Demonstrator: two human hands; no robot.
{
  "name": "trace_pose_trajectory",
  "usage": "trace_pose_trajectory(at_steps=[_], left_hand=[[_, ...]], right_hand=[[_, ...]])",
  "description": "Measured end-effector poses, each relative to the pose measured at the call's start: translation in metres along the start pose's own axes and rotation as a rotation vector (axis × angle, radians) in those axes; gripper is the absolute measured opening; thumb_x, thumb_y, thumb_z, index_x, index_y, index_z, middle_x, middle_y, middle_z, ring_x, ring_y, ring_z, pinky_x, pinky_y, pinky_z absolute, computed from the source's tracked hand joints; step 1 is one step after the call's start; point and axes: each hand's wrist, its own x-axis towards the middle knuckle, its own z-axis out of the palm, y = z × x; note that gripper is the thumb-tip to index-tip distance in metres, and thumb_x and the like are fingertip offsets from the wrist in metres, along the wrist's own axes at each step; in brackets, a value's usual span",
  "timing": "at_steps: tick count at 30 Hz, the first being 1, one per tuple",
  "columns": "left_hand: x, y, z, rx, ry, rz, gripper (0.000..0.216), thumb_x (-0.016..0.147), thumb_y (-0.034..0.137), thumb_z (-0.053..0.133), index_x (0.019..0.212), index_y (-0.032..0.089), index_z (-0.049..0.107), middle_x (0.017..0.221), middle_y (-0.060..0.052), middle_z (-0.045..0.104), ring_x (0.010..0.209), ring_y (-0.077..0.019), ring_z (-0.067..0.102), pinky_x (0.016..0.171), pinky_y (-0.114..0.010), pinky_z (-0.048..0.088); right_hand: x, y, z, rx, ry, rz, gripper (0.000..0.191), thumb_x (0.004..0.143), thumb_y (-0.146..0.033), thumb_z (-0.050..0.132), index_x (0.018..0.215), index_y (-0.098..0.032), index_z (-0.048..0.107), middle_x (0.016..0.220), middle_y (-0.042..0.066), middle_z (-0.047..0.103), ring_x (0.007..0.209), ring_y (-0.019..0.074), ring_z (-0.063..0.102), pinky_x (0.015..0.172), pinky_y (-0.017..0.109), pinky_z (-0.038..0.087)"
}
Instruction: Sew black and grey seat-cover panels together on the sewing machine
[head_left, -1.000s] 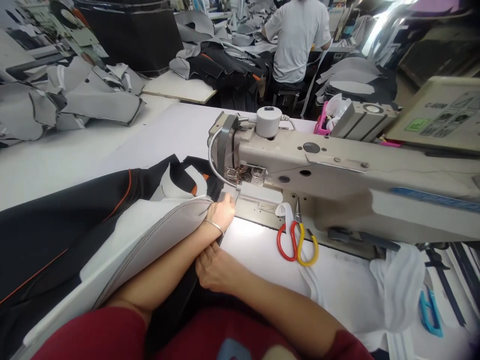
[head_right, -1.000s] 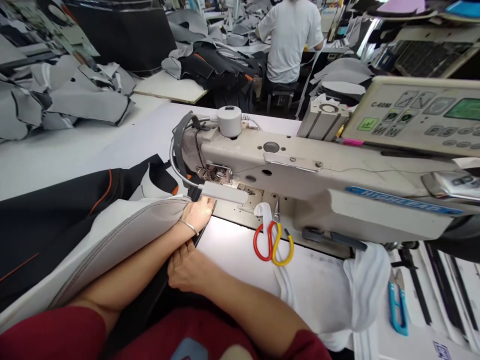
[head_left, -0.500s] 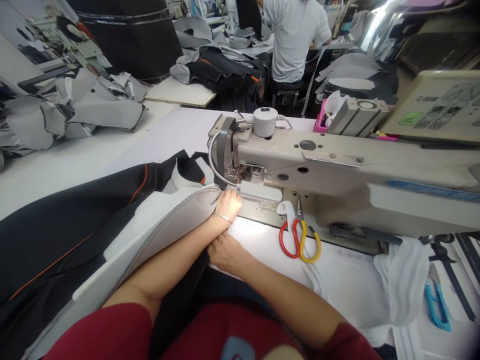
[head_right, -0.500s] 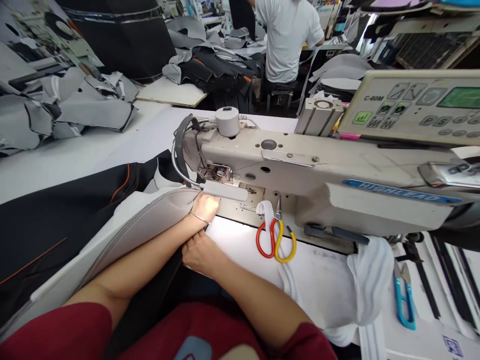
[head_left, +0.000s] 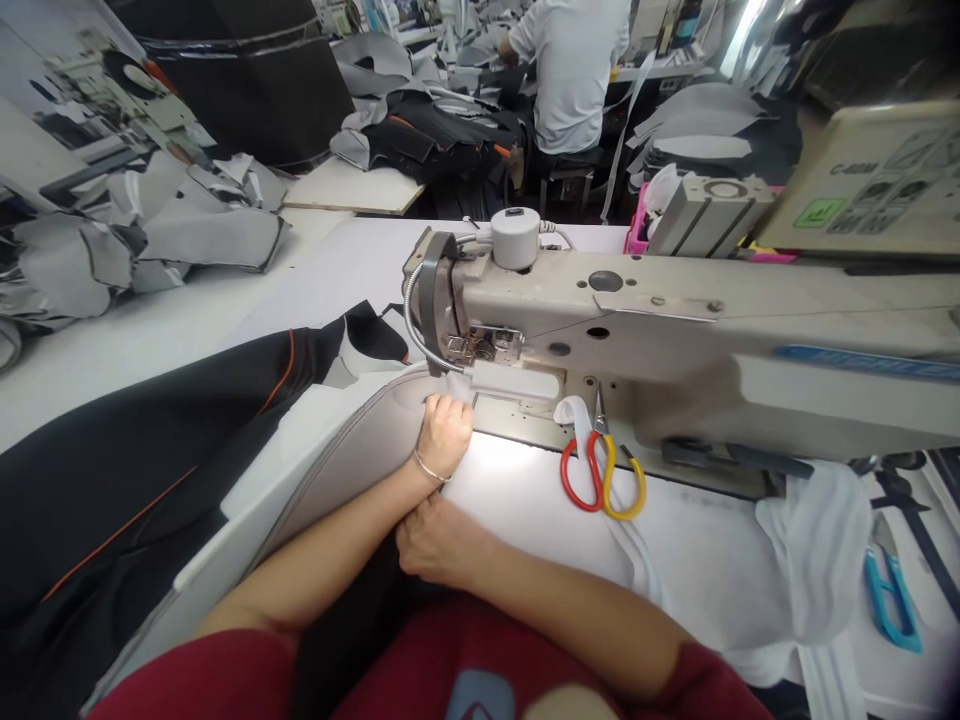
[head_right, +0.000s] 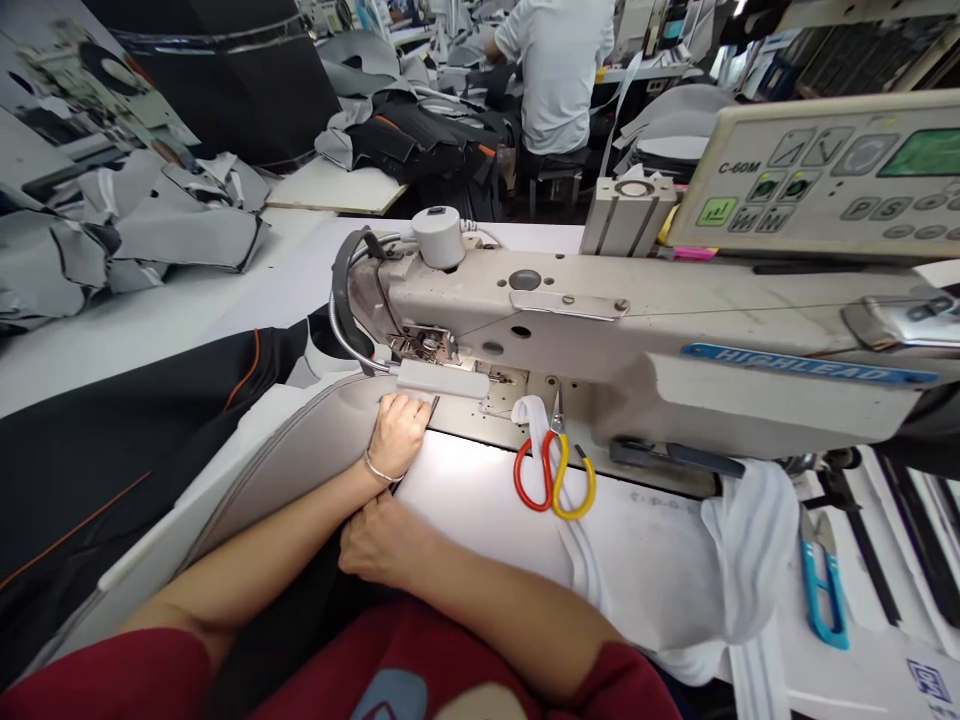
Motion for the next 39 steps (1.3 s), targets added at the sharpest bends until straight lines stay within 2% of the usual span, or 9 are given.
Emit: trace_pose_trajectory(at_steps=[8, 15, 17, 19, 21, 23, 27, 32, 39], left_hand=[[0.013, -0.007, 0.018, 0.004, 0.085, 0.064, 0.022, 0.08, 0.013, 0.038, 0.075, 0.012, 0.058, 0.069, -0.009, 0.053, 0.072, -0.0213, 0.043, 0.073, -0.037, 0.032], [-0.001, -0.014, 0.015, 0.024, 0.178, 0.188, 0.021, 0.078, 0.012, 0.037, 0.072, 0.013, 0.057, 0.063, -0.009, 0.05, 0.067, -0.0217, 0.043, 0.068, -0.036, 0.032], [-0.002, -0.016, 0.018, 0.064, 0.215, 0.22, 0.021, 0.077, 0.011, 0.036, 0.072, 0.014, 0.056, 0.06, -0.007, 0.049, 0.067, -0.022, 0.044, 0.069, -0.036, 0.033], [-0.002, -0.018, 0.021, 0.096, 0.235, 0.241, 0.021, 0.076, 0.012, 0.034, 0.07, 0.017, 0.054, 0.059, -0.006, 0.048, 0.068, -0.0225, 0.044, 0.07, -0.036, 0.034], [-0.003, -0.018, 0.022, 0.114, 0.244, 0.249, 0.023, 0.076, 0.012, 0.03, 0.067, 0.02, 0.05, 0.059, -0.004, 0.047, 0.07, -0.0231, 0.044, 0.071, -0.036, 0.035], [-0.006, -0.017, 0.021, 0.118, 0.249, 0.24, 0.025, 0.075, 0.012, 0.027, 0.063, 0.021, 0.046, 0.058, -0.003, 0.045, 0.071, -0.0236, 0.043, 0.072, -0.036, 0.036], [-0.008, -0.013, 0.018, 0.079, 0.259, 0.224, 0.023, 0.074, 0.012, 0.024, 0.059, 0.022, 0.038, 0.056, -0.003, 0.041, 0.069, -0.0241, 0.041, 0.072, -0.036, 0.035], [-0.007, -0.014, 0.019, 0.013, 0.312, 0.216, 0.019, 0.073, 0.012, 0.027, 0.06, 0.022, 0.037, 0.055, -0.003, 0.038, 0.067, -0.0238, 0.041, 0.073, -0.037, 0.034], [-0.005, -0.015, 0.023, 0.046, 0.314, 0.245, 0.02, 0.072, 0.012, 0.03, 0.061, 0.019, 0.045, 0.055, -0.004, 0.042, 0.066, -0.0231, 0.042, 0.07, -0.036, 0.034]], right_hand=[[-0.003, 0.014, 0.001, -0.033, 0.005, 0.059, 0.025, 0.076, -0.014, 0.042, 0.094, -0.003, 0.056, 0.085, 0.016, 0.06, 0.085, 0.0255, 0.051, 0.072, 0.043, 0.036], [-0.017, 0.005, -0.012, 0.041, 0.012, 0.063, 0.022, 0.084, -0.023, 0.038, 0.089, -0.012, 0.056, 0.093, 0.007, 0.059, 0.089, 0.0168, 0.05, 0.075, 0.031, 0.037], [-0.044, 0.009, -0.032, 0.078, 0.014, 0.222, 0.027, 0.086, -0.033, 0.034, 0.083, -0.019, 0.056, 0.086, 0.001, 0.059, 0.08, 0.0121, 0.051, 0.064, 0.024, 0.038], [-0.09, 0.015, -0.062, 0.025, 0.09, 0.545, 0.029, 0.086, -0.039, 0.033, 0.078, -0.022, 0.056, 0.077, -0.001, 0.059, 0.073, 0.0104, 0.05, 0.056, 0.02, 0.036], [-0.153, 0.021, -0.096, -0.118, 0.168, 0.926, 0.03, 0.087, -0.033, 0.031, 0.076, -0.02, 0.057, 0.071, 0.002, 0.058, 0.068, 0.0113, 0.05, 0.055, 0.021, 0.034], [-0.225, 0.027, -0.128, -0.214, 0.211, 1.162, 0.034, 0.088, -0.021, 0.024, 0.08, -0.016, 0.057, 0.073, 0.005, 0.058, 0.068, 0.0123, 0.05, 0.057, 0.022, 0.033], [-0.351, 0.04, -0.17, -0.401, 0.163, 2.053, 0.025, 0.083, -0.021, 0.034, 0.09, -0.017, 0.057, 0.092, 0.006, 0.059, 0.082, 0.0143, 0.051, 0.067, 0.021, 0.035], [-0.42, 0.045, -0.181, -0.355, 0.077, 2.271, 0.023, 0.079, -0.017, 0.04, 0.089, -0.013, 0.06, 0.092, 0.011, 0.059, 0.084, 0.0172, 0.053, 0.068, 0.024, 0.037], [-0.427, 0.069, -0.164, -0.292, 0.01, 2.288, 0.033, 0.073, -0.028, 0.053, 0.101, -0.01, 0.056, 0.107, 0.015, 0.052, 0.1, 0.0224, 0.047, 0.078, 0.028, 0.038]])
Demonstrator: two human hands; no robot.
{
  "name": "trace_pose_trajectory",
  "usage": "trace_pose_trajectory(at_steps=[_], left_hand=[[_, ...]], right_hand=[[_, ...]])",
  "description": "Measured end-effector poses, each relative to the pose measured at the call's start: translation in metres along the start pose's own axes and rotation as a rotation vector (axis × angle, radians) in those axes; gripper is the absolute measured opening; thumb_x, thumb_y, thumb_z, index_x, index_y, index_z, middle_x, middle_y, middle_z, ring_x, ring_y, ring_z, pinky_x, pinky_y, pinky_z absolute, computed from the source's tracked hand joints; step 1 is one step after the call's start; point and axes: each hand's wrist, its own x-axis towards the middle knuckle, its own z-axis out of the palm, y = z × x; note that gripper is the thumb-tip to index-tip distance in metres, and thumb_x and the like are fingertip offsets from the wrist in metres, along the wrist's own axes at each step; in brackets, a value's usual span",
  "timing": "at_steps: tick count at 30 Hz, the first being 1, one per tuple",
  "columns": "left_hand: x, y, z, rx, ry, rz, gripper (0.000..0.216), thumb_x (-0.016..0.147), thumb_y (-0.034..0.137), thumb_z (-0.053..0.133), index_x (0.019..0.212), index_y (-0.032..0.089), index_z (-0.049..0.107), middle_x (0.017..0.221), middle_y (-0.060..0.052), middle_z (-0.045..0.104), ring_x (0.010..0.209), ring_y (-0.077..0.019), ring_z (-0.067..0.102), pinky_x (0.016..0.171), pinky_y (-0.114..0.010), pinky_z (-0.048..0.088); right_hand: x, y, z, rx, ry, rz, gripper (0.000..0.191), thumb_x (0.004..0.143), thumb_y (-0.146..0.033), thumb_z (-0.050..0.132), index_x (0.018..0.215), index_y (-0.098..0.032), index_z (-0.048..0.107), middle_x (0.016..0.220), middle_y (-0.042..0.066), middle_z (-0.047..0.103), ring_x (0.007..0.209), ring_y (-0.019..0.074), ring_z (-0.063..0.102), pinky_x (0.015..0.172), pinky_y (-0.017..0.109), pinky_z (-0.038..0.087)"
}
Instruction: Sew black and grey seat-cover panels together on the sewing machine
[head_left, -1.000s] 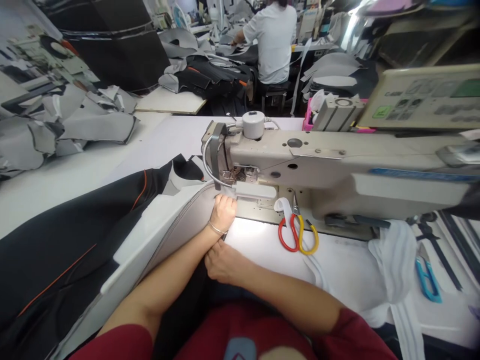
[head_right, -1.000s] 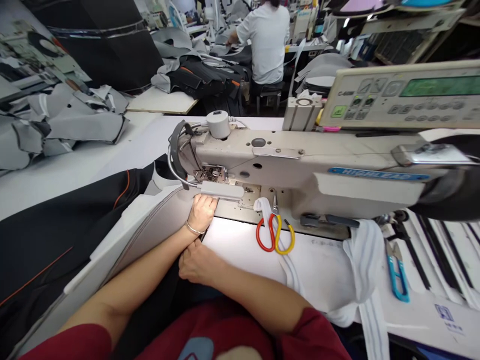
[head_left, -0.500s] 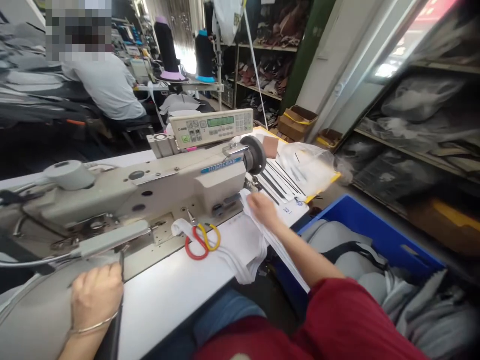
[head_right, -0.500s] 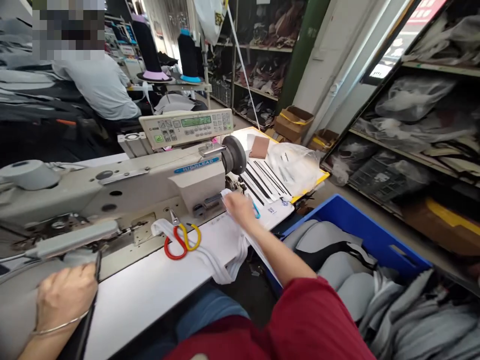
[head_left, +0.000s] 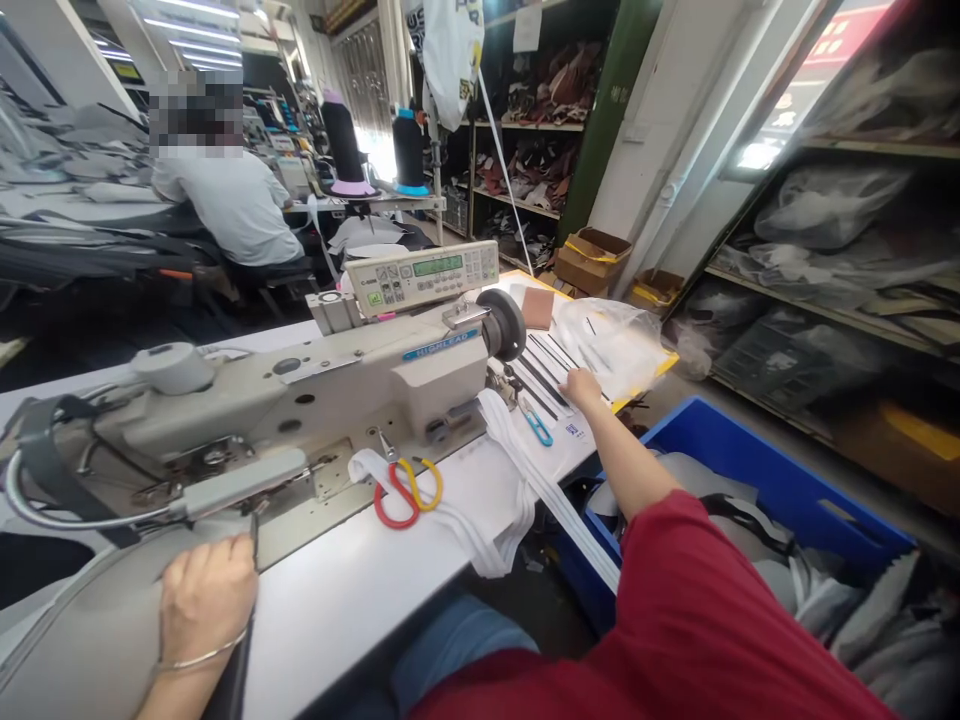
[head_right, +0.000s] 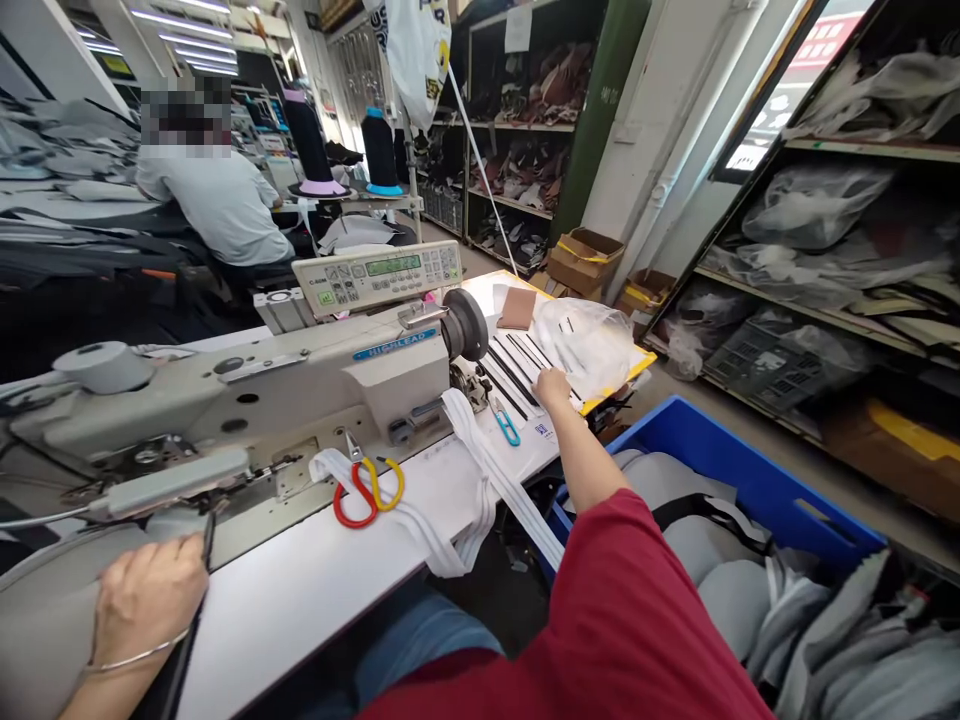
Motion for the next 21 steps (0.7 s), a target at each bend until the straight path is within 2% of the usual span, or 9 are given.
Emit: trace_pose_trajectory(at_steps=[4, 8, 12, 15, 16, 17, 18, 19, 21], left_hand=[[-0.001, 0.0, -0.001, 0.029, -0.007, 0.018, 0.023, 0.073, 0.012, 0.03, 0.061, 0.02, 0.047, 0.057, -0.004, 0.046, 0.067, -0.0224, 0.043, 0.07, -0.037, 0.035], [0.003, 0.001, -0.003, 0.068, -0.021, 0.041, 0.025, 0.075, 0.009, 0.03, 0.061, 0.02, 0.048, 0.058, -0.004, 0.048, 0.067, -0.0227, 0.044, 0.07, -0.038, 0.035], [0.009, 0.005, -0.018, 0.035, -0.067, 0.021, 0.02, 0.074, 0.009, 0.036, 0.064, 0.014, 0.053, 0.059, -0.009, 0.05, 0.066, -0.0226, 0.044, 0.064, -0.036, 0.033], [0.009, 0.011, -0.041, 0.004, -0.101, -0.055, 0.021, 0.076, 0.009, 0.036, 0.079, 0.008, 0.057, 0.082, -0.017, 0.055, 0.078, -0.0254, 0.045, 0.067, -0.038, 0.033], [0.009, 0.013, -0.049, 0.002, -0.108, -0.089, 0.024, 0.077, 0.009, 0.035, 0.086, 0.007, 0.057, 0.093, -0.019, 0.053, 0.082, -0.0263, 0.044, 0.069, -0.04, 0.033], [0.008, 0.015, -0.056, 0.001, -0.121, -0.122, 0.026, 0.078, 0.008, 0.034, 0.089, 0.007, 0.057, 0.097, -0.02, 0.052, 0.084, -0.0265, 0.044, 0.069, -0.04, 0.032], [0.008, 0.017, -0.062, 0.001, -0.15, -0.151, 0.026, 0.078, 0.008, 0.033, 0.089, 0.007, 0.057, 0.096, -0.019, 0.052, 0.083, -0.0263, 0.044, 0.069, -0.04, 0.033], [0.008, 0.018, -0.065, -0.001, -0.189, -0.171, 0.026, 0.078, 0.008, 0.033, 0.086, 0.007, 0.058, 0.091, -0.018, 0.053, 0.081, -0.026, 0.044, 0.067, -0.04, 0.033], [0.007, 0.019, -0.067, -0.009, -0.273, -0.195, 0.024, 0.077, 0.007, 0.034, 0.076, 0.008, 0.059, 0.082, -0.015, 0.053, 0.078, -0.0249, 0.044, 0.064, -0.039, 0.033]], right_hand=[[0.006, -0.007, 0.001, 0.035, -0.004, 0.02, 0.029, 0.07, -0.015, 0.053, 0.098, -0.007, 0.058, 0.105, 0.019, 0.052, 0.101, 0.0245, 0.047, 0.079, 0.032, 0.038], [0.009, -0.006, -0.011, 0.124, 0.012, 0.061, 0.023, 0.064, -0.009, 0.056, 0.086, -0.009, 0.063, 0.09, 0.016, 0.059, 0.088, 0.0209, 0.054, 0.073, 0.028, 0.04], [-0.004, -0.009, -0.03, 0.282, 0.08, 0.049, 0.013, 0.067, -0.016, 0.056, 0.074, -0.008, 0.063, 0.072, 0.011, 0.061, 0.066, 0.0163, 0.055, 0.058, 0.025, 0.039], [-0.023, -0.024, -0.037, 0.472, 0.139, -0.017, 0.028, 0.076, -0.03, 0.046, 0.084, -0.007, 0.06, 0.067, 0.009, 0.058, 0.051, 0.0113, 0.048, 0.048, 0.026, 0.036], [-0.031, -0.033, -0.036, 0.587, 0.191, -0.037, 0.03, 0.078, -0.033, 0.042, 0.086, -0.009, 0.058, 0.066, 0.008, 0.056, 0.047, 0.0093, 0.044, 0.046, 0.026, 0.035], [-0.042, -0.043, -0.034, 0.93, 0.336, -0.042, 0.024, 0.073, -0.035, 0.051, 0.079, -0.013, 0.058, 0.062, 0.005, 0.054, 0.043, 0.0078, 0.039, 0.044, 0.027, 0.032], [-0.055, -0.055, -0.03, 1.238, 0.38, -0.132, 0.019, 0.067, -0.034, 0.059, 0.074, -0.017, 0.058, 0.06, 0.002, 0.051, 0.042, 0.0072, 0.039, 0.043, 0.028, 0.031], [-0.071, -0.068, -0.026, 1.45, 0.323, -0.237, 0.017, 0.059, -0.032, 0.066, 0.067, -0.02, 0.057, 0.057, 0.0, 0.049, 0.043, 0.0079, 0.041, 0.044, 0.028, 0.032], [-0.11, -0.097, -0.018, 1.61, 0.166, -0.421, 0.014, 0.057, -0.027, 0.069, 0.062, -0.021, 0.057, 0.057, -0.001, 0.049, 0.046, 0.0096, 0.045, 0.049, 0.031, 0.035]])
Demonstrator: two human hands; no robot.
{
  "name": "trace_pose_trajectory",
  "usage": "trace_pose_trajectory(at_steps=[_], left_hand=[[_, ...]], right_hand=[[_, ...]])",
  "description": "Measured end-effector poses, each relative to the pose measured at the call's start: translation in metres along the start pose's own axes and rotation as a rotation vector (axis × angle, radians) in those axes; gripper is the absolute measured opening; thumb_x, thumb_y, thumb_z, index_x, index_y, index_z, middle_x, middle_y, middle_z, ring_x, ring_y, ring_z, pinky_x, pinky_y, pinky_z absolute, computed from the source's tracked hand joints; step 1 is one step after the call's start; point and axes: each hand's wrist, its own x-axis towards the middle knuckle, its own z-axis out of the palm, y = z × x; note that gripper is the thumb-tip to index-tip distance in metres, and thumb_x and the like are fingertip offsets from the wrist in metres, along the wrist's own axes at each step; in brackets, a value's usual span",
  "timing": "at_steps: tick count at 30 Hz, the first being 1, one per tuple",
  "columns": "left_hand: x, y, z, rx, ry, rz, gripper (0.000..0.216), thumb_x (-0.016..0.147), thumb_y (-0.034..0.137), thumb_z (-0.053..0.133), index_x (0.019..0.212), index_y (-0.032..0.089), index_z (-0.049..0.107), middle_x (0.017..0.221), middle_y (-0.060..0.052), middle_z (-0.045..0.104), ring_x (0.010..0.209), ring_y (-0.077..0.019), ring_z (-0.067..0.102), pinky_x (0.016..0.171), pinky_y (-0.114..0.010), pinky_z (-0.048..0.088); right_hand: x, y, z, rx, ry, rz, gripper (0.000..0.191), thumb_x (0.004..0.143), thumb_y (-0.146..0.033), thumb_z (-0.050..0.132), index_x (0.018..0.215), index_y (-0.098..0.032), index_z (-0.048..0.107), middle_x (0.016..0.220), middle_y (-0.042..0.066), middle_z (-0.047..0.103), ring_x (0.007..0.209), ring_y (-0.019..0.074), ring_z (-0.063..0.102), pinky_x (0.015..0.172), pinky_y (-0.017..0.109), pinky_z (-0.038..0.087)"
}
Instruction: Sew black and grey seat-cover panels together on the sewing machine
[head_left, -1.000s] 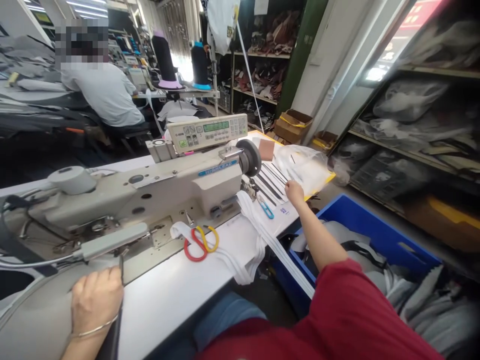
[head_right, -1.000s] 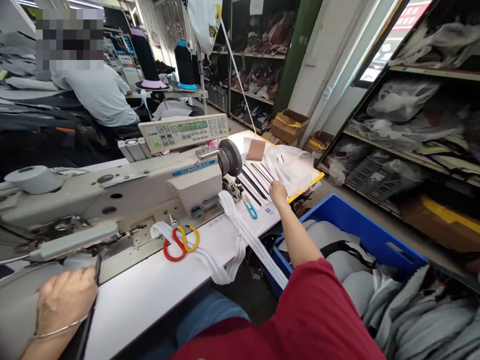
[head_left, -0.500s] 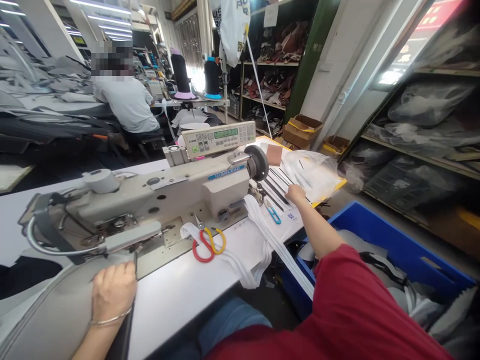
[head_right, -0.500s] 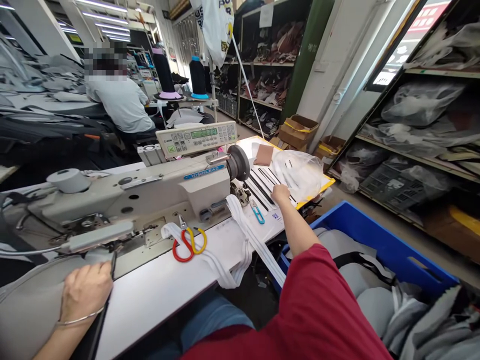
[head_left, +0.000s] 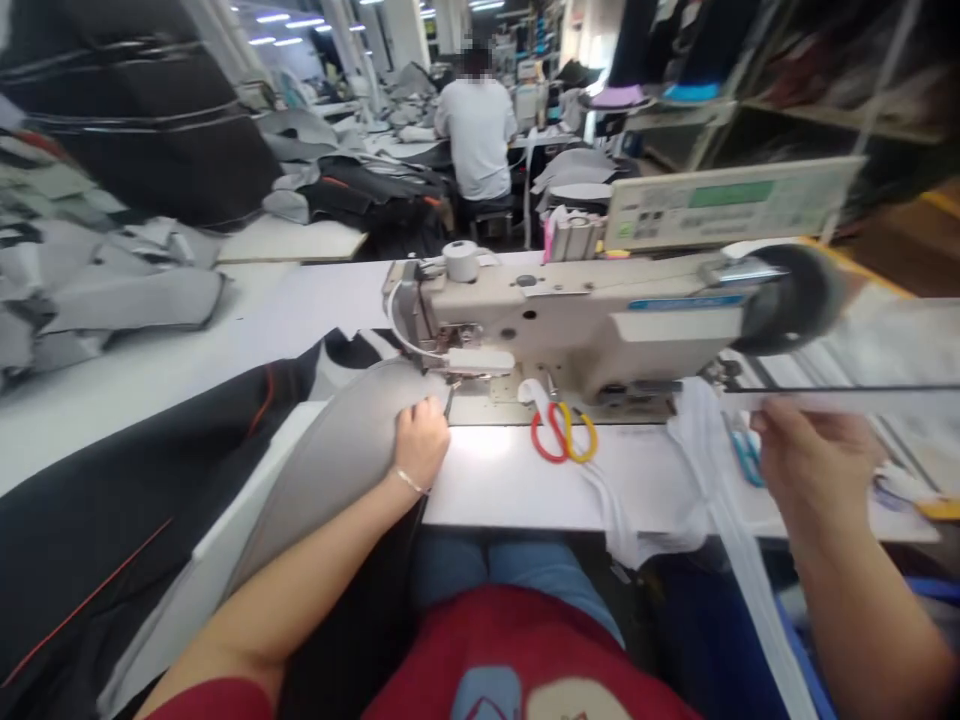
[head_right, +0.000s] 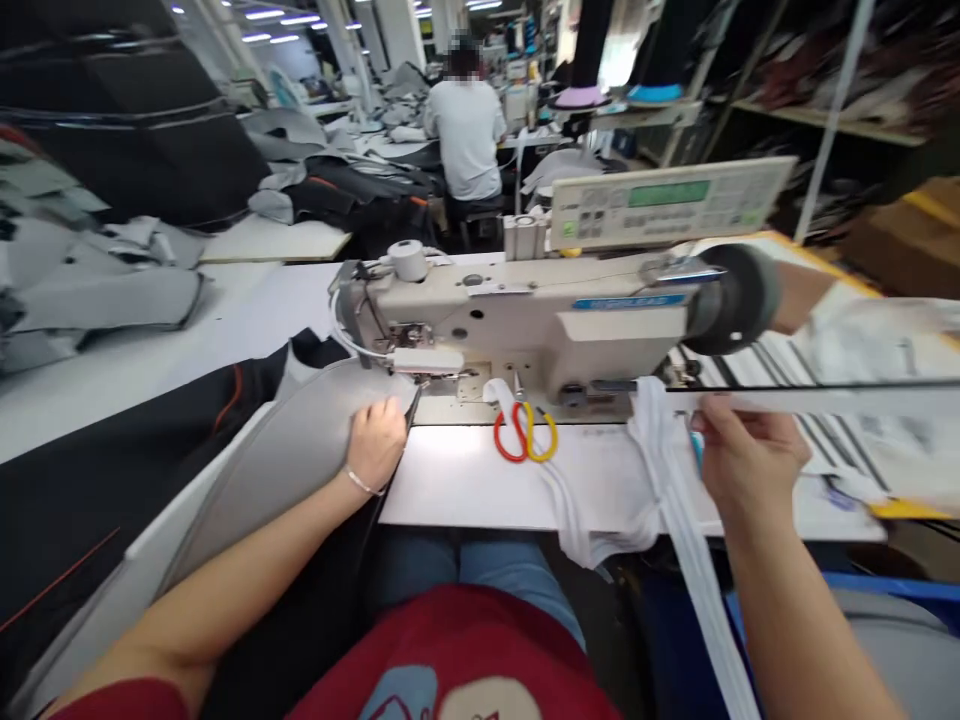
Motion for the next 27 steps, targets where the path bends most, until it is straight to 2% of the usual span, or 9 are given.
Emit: trace_pose_trajectory(at_steps=[3, 5, 7, 9, 11, 14, 17, 23, 27], left_hand=[[-0.001, -0.004, 0.008, -0.017, -0.087, -0.01, 0.022, 0.077, 0.008, 0.037, 0.07, 0.01, 0.058, 0.083, -0.013, 0.054, 0.077, -0.0236, 0.045, 0.062, -0.037, 0.035], [-0.003, -0.008, 0.016, -0.05, -0.107, -0.011, 0.021, 0.077, 0.008, 0.038, 0.072, 0.011, 0.058, 0.091, -0.012, 0.056, 0.079, -0.0225, 0.046, 0.064, -0.036, 0.037], [-0.004, -0.013, 0.023, -0.107, -0.097, -0.007, 0.023, 0.077, 0.007, 0.037, 0.075, 0.011, 0.059, 0.1, -0.01, 0.056, 0.082, -0.0207, 0.047, 0.068, -0.034, 0.039], [-0.006, -0.018, 0.029, -0.176, -0.072, -0.005, 0.025, 0.077, 0.005, 0.036, 0.078, 0.012, 0.06, 0.105, -0.007, 0.056, 0.085, -0.0187, 0.047, 0.072, -0.031, 0.04], [-0.008, -0.021, 0.033, -0.231, -0.053, -0.006, 0.028, 0.076, 0.003, 0.035, 0.082, 0.013, 0.06, 0.104, -0.005, 0.057, 0.085, -0.0174, 0.047, 0.074, -0.028, 0.041], [-0.01, -0.023, 0.037, -0.268, -0.045, -0.011, 0.03, 0.077, 0.004, 0.035, 0.087, 0.014, 0.061, 0.103, -0.004, 0.059, 0.083, -0.0167, 0.048, 0.072, -0.026, 0.042], [-0.013, -0.025, 0.042, -0.28, -0.032, 0.01, 0.029, 0.078, 0.008, 0.035, 0.09, 0.016, 0.061, 0.104, -0.005, 0.059, 0.081, -0.0165, 0.048, 0.071, -0.027, 0.043], [-0.016, -0.031, 0.045, -0.328, -0.041, 0.078, 0.038, 0.07, 0.005, 0.038, 0.102, 0.014, 0.057, 0.108, -0.005, 0.057, 0.087, -0.0174, 0.048, 0.079, -0.029, 0.042], [-0.013, -0.031, 0.039, -0.373, -0.084, 0.083, 0.038, 0.067, 0.018, 0.046, 0.103, 0.014, 0.055, 0.108, -0.007, 0.056, 0.092, -0.0204, 0.047, 0.083, -0.032, 0.041]], right_hand=[[-0.055, -0.009, 0.052, -0.063, -0.292, -0.084, 0.006, 0.064, -0.022, 0.066, 0.061, -0.022, 0.061, 0.065, 0.004, 0.056, 0.063, 0.0152, 0.054, 0.064, 0.034, 0.041], [-0.084, -0.012, 0.083, -0.112, -0.667, -0.136, 0.004, 0.07, -0.024, 0.06, 0.069, -0.023, 0.063, 0.078, 0.006, 0.06, 0.074, 0.0175, 0.056, 0.071, 0.034, 0.043], [-0.106, -0.01, 0.11, -0.168, -0.986, -0.184, 0.014, 0.077, -0.028, 0.05, 0.078, -0.023, 0.063, 0.087, 0.005, 0.06, 0.081, 0.0169, 0.056, 0.075, 0.032, 0.043], [-0.121, -0.004, 0.133, -0.267, -1.163, -0.236, 0.022, 0.083, -0.026, 0.039, 0.083, -0.021, 0.061, 0.092, 0.003, 0.059, 0.084, 0.015, 0.055, 0.076, 0.028, 0.043], [-0.134, 0.005, 0.153, -0.403, -1.282, -0.348, 0.025, 0.085, -0.019, 0.034, 0.089, -0.019, 0.058, 0.098, 0.004, 0.056, 0.088, 0.0148, 0.052, 0.076, 0.027, 0.041], [-0.147, 0.017, 0.177, -0.581, -1.389, -0.539, 0.026, 0.085, -0.012, 0.031, 0.089, -0.015, 0.056, 0.1, 0.007, 0.054, 0.087, 0.015, 0.049, 0.074, 0.027, 0.038], [-0.153, 0.027, 0.193, -0.674, -1.416, -0.643, 0.028, 0.087, -0.012, 0.028, 0.081, -0.013, 0.056, 0.088, 0.006, 0.053, 0.078, 0.0136, 0.046, 0.068, 0.025, 0.035], [-0.152, 0.036, 0.205, -0.773, -1.43, -0.878, 0.024, 0.083, -0.009, 0.037, 0.07, -0.011, 0.057, 0.08, 0.008, 0.051, 0.078, 0.018, 0.041, 0.062, 0.03, 0.028], [-0.153, 0.041, 0.21, -0.772, -1.448, -0.948, 0.025, 0.083, -0.01, 0.038, 0.07, -0.011, 0.059, 0.079, 0.009, 0.051, 0.08, 0.019, 0.04, 0.061, 0.031, 0.026]])
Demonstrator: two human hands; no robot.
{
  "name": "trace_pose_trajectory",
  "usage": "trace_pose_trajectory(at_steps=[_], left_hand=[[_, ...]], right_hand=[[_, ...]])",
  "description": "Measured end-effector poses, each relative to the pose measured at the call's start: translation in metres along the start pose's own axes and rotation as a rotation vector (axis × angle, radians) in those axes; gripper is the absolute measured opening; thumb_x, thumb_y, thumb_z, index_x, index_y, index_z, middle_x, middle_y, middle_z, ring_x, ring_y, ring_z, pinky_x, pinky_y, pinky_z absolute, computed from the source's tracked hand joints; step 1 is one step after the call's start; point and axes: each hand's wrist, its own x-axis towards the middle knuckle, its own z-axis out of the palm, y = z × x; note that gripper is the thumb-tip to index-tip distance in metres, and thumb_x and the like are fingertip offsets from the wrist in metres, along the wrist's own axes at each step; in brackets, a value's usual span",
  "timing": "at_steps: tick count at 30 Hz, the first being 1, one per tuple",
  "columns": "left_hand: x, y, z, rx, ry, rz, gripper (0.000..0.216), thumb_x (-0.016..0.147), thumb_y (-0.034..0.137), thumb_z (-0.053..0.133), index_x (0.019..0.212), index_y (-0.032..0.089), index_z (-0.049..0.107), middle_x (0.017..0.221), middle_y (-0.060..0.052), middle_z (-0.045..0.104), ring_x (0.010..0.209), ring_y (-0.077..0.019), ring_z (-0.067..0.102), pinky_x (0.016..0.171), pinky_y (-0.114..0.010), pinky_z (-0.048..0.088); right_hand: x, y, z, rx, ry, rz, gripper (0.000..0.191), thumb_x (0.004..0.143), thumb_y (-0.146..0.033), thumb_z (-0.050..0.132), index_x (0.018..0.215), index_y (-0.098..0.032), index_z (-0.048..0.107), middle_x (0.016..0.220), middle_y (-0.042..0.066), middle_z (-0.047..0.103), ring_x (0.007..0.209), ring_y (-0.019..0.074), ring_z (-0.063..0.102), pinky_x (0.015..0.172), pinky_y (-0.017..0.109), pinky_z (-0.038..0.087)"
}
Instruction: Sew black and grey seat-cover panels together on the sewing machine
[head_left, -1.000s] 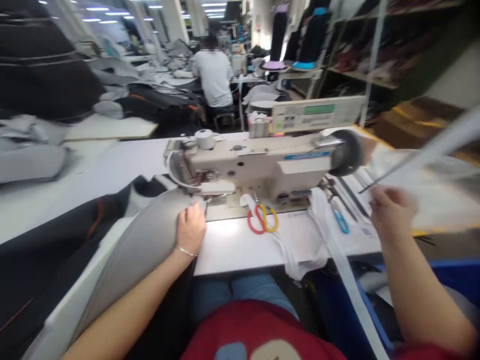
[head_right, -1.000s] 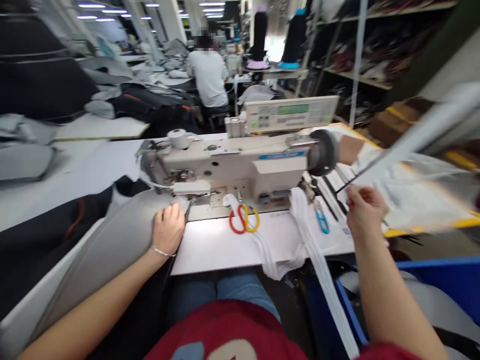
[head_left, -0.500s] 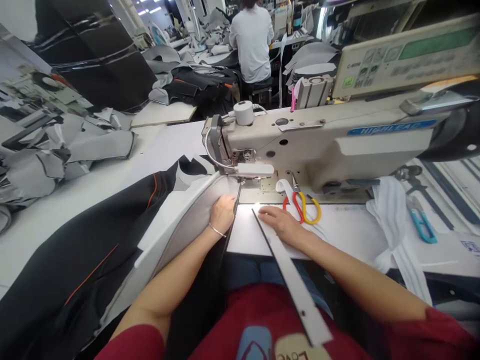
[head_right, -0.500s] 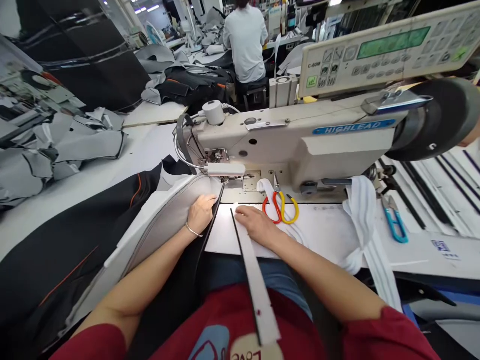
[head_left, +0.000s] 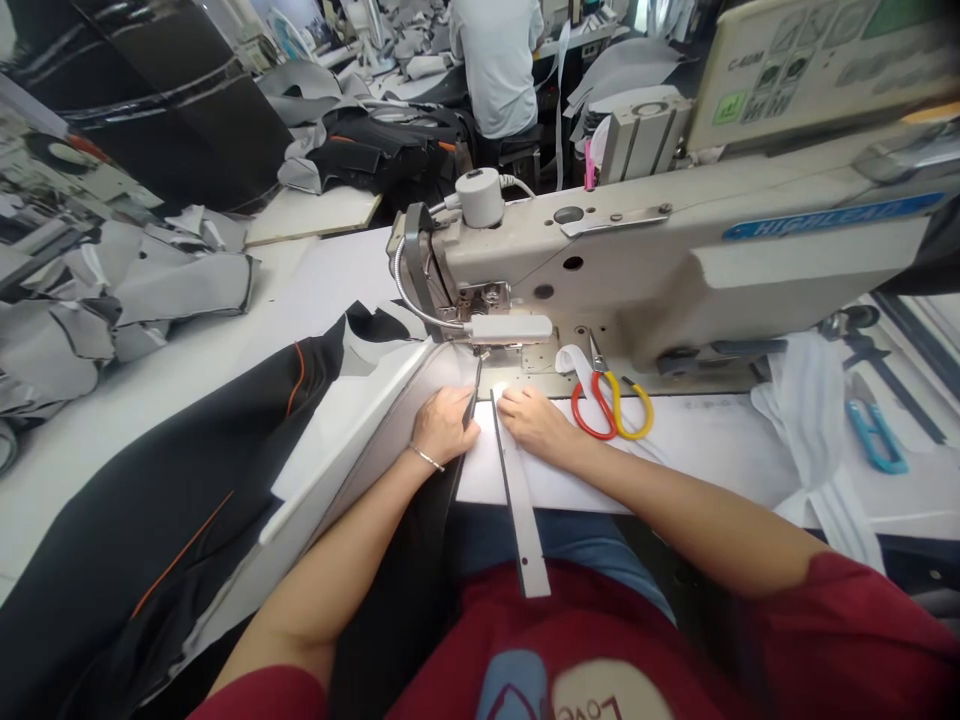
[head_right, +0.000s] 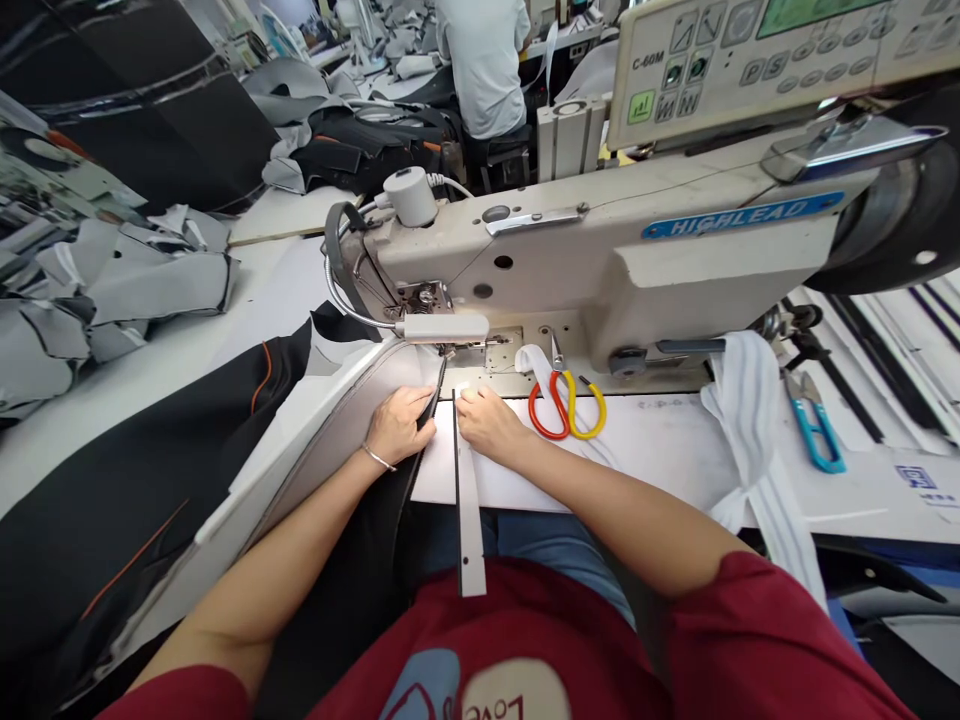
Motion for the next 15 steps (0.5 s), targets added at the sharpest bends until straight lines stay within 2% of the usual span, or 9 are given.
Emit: trace_pose_trajectory(at_steps=[2, 5, 8, 11, 15], left_hand=[[0.002, 0.002, -0.002, 0.003, -0.029, -0.014, 0.039, 0.065, 0.023, 0.049, 0.102, 0.014, 0.054, 0.107, -0.008, 0.055, 0.094, -0.0217, 0.046, 0.084, -0.034, 0.04], [0.007, 0.007, -0.001, 0.042, -0.068, -0.059, 0.036, 0.061, 0.019, 0.05, 0.097, 0.014, 0.055, 0.102, -0.008, 0.055, 0.093, -0.0223, 0.047, 0.082, -0.034, 0.04], [0.013, 0.011, 0.003, 0.091, -0.082, -0.123, 0.028, 0.061, 0.01, 0.046, 0.088, 0.014, 0.055, 0.094, -0.009, 0.056, 0.087, -0.0211, 0.049, 0.074, -0.031, 0.043], [0.017, 0.01, 0.006, 0.092, -0.068, -0.165, 0.02, 0.066, 0.009, 0.043, 0.081, 0.015, 0.056, 0.091, -0.008, 0.057, 0.084, -0.0201, 0.052, 0.065, -0.03, 0.045], [0.023, -0.001, -0.002, -0.036, -0.025, -0.186, 0.02, 0.067, 0.012, 0.043, 0.076, 0.015, 0.06, 0.09, -0.005, 0.062, 0.085, -0.018, 0.054, 0.075, -0.028, 0.045]], right_hand=[[0.003, 0.0, 0.003, -0.005, -0.009, -0.004, 0.025, 0.082, -0.009, 0.038, 0.069, -0.011, 0.059, 0.079, 0.009, 0.051, 0.078, 0.0185, 0.041, 0.061, 0.031, 0.027], [0.008, -0.002, 0.005, -0.017, -0.018, -0.008, 0.024, 0.081, -0.009, 0.039, 0.07, -0.01, 0.06, 0.079, 0.009, 0.05, 0.076, 0.0188, 0.042, 0.061, 0.031, 0.029], [0.01, -0.003, 0.004, -0.03, -0.021, -0.019, 0.024, 0.081, -0.008, 0.039, 0.073, -0.009, 0.061, 0.081, 0.01, 0.051, 0.079, 0.0197, 0.043, 0.063, 0.032, 0.032], [0.01, -0.005, 0.004, -0.03, -0.021, -0.012, 0.023, 0.081, -0.009, 0.039, 0.075, -0.009, 0.061, 0.081, 0.01, 0.051, 0.08, 0.0199, 0.044, 0.066, 0.033, 0.034], [0.018, -0.011, 0.011, -0.005, -0.014, -0.001, 0.02, 0.08, -0.01, 0.042, 0.072, -0.009, 0.061, 0.081, 0.011, 0.052, 0.082, 0.0209, 0.044, 0.068, 0.034, 0.035]])
